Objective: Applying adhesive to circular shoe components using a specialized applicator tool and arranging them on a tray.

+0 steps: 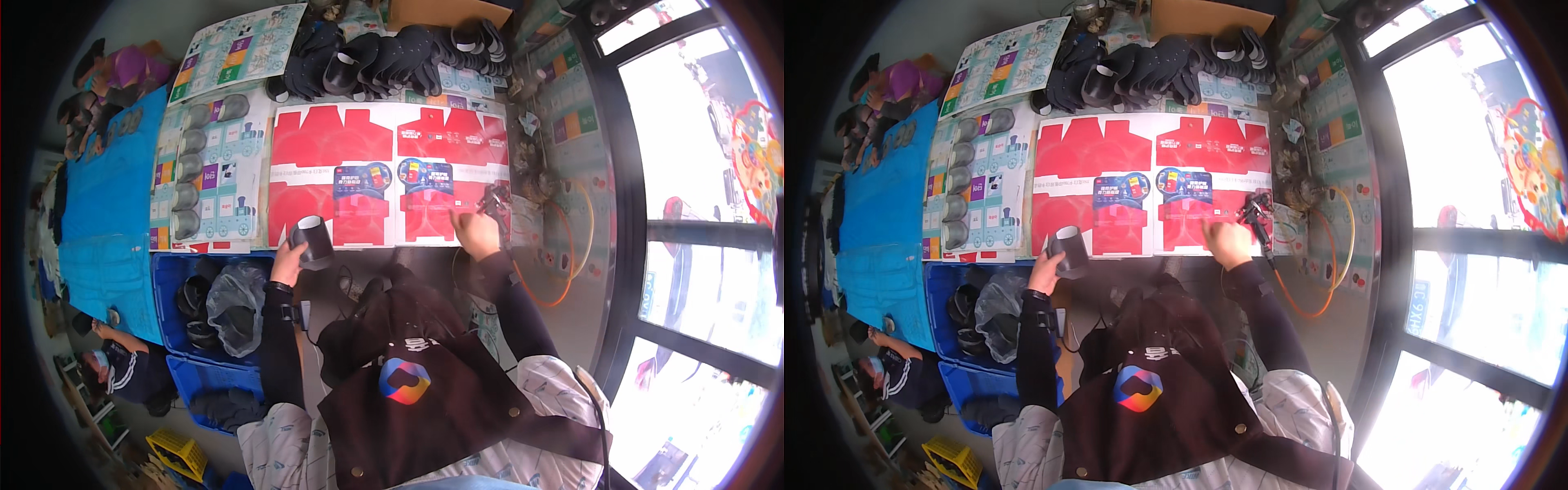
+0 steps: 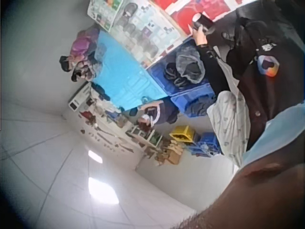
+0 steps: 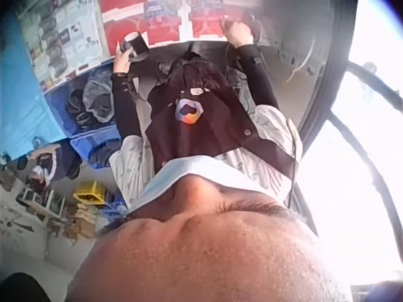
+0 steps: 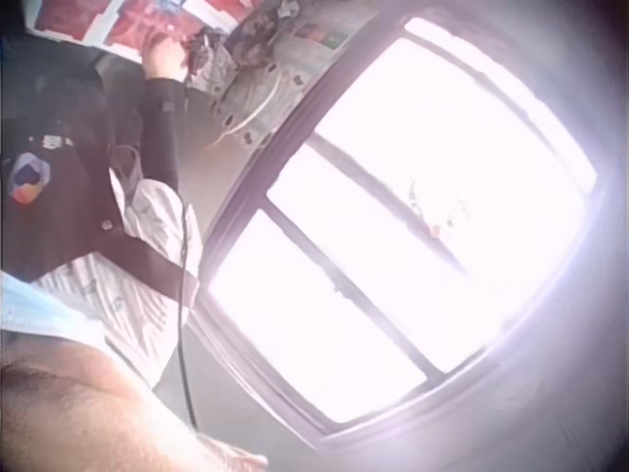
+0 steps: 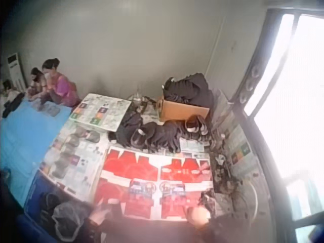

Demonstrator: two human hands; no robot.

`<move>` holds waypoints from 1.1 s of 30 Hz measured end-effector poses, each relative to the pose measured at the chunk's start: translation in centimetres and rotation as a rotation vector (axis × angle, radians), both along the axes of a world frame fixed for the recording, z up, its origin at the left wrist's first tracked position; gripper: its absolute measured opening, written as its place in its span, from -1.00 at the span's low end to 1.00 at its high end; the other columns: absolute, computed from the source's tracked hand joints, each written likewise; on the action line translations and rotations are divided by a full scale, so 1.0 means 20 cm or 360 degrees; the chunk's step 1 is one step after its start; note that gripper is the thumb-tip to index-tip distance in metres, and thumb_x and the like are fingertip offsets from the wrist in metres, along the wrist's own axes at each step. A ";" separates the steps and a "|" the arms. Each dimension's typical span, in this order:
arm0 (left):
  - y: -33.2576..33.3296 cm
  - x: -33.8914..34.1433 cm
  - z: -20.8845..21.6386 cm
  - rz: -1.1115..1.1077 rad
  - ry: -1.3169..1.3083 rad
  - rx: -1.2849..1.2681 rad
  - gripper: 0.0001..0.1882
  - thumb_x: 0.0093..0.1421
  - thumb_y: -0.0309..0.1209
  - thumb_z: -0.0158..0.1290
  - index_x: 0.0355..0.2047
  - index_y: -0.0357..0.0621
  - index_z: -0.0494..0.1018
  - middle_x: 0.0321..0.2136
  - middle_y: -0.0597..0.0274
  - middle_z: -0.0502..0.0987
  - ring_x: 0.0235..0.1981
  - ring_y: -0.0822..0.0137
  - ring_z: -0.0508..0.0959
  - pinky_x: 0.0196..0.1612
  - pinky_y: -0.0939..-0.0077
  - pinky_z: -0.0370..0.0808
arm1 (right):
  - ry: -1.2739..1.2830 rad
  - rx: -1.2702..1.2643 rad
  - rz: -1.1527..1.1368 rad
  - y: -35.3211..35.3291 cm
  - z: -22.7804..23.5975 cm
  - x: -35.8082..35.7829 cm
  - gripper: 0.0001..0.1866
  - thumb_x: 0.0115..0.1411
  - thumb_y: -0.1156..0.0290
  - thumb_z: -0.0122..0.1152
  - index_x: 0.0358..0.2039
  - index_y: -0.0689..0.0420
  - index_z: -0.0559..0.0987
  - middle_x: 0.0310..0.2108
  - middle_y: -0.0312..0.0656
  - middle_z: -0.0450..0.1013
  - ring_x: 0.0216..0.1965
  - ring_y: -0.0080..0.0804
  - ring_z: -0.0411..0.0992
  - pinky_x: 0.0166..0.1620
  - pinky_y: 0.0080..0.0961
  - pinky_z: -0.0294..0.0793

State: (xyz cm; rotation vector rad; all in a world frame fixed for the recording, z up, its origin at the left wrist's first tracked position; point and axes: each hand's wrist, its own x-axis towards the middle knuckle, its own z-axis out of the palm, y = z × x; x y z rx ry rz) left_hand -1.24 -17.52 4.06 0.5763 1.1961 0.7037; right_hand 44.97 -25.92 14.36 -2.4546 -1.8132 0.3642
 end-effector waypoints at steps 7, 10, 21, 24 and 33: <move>-0.10 -0.29 -0.04 -0.0753 0.1161 0.0313 -0.67 0.27 -0.32 0.21 -0.12 -0.39 0.58 -0.38 0.13 0.67 -0.38 0.41 0.58 -0.26 0.38 0.50 | -0.0016 0.0094 -0.0142 -0.30 -0.62 0.70 -0.08 -0.13 0.29 0.64 0.20 0.21 0.31 0.17 0.11 0.28 0.17 0.19 0.30 0.19 -0.06 0.43; -0.20 -0.31 0.00 -0.0433 0.1140 0.0180 -0.69 0.28 -0.35 0.21 -0.11 -0.38 0.59 -0.35 0.20 0.67 -0.36 0.48 0.56 -0.25 0.43 0.49 | -0.0004 -0.0024 -0.0221 -0.28 -0.75 0.81 -0.07 -0.12 0.29 0.63 0.22 0.21 0.30 0.20 0.12 0.25 0.21 0.19 0.27 0.21 -0.07 0.42; 0.19 0.67 -0.06 -0.0537 0.1173 0.0515 -0.70 0.23 -0.32 0.24 -0.20 -0.37 0.58 -0.48 0.11 0.63 -0.48 0.35 0.56 -0.37 0.32 0.45 | 0.0331 -0.0108 -0.0583 -0.14 -0.51 0.87 -0.47 0.09 0.44 0.24 0.11 0.19 0.44 -0.04 0.12 0.52 -0.11 0.29 0.54 -0.08 0.04 0.55; 0.26 0.93 -0.14 -0.0603 0.1268 0.0684 -0.66 0.22 -0.28 0.25 -0.19 -0.37 0.58 -0.42 -0.05 0.65 -0.40 0.13 0.65 -0.28 0.25 0.50 | 0.1173 -0.0105 -0.0967 -0.15 -0.27 0.73 -0.68 0.12 0.59 0.10 -0.08 0.21 0.59 -0.32 -0.07 0.63 -0.30 -0.25 0.61 -0.29 -0.32 0.57; 0.39 1.57 -0.28 -0.0844 0.1400 0.0802 -0.60 0.16 -0.20 0.23 -0.19 -0.34 0.57 -0.30 -0.21 0.64 -0.19 -0.20 0.63 -0.12 0.02 0.55 | 0.2135 0.0044 -0.0947 -0.04 0.07 0.39 -0.55 0.08 0.64 0.16 0.03 0.20 0.53 -0.23 -0.23 0.61 -0.38 -0.54 0.48 -0.46 -0.56 0.46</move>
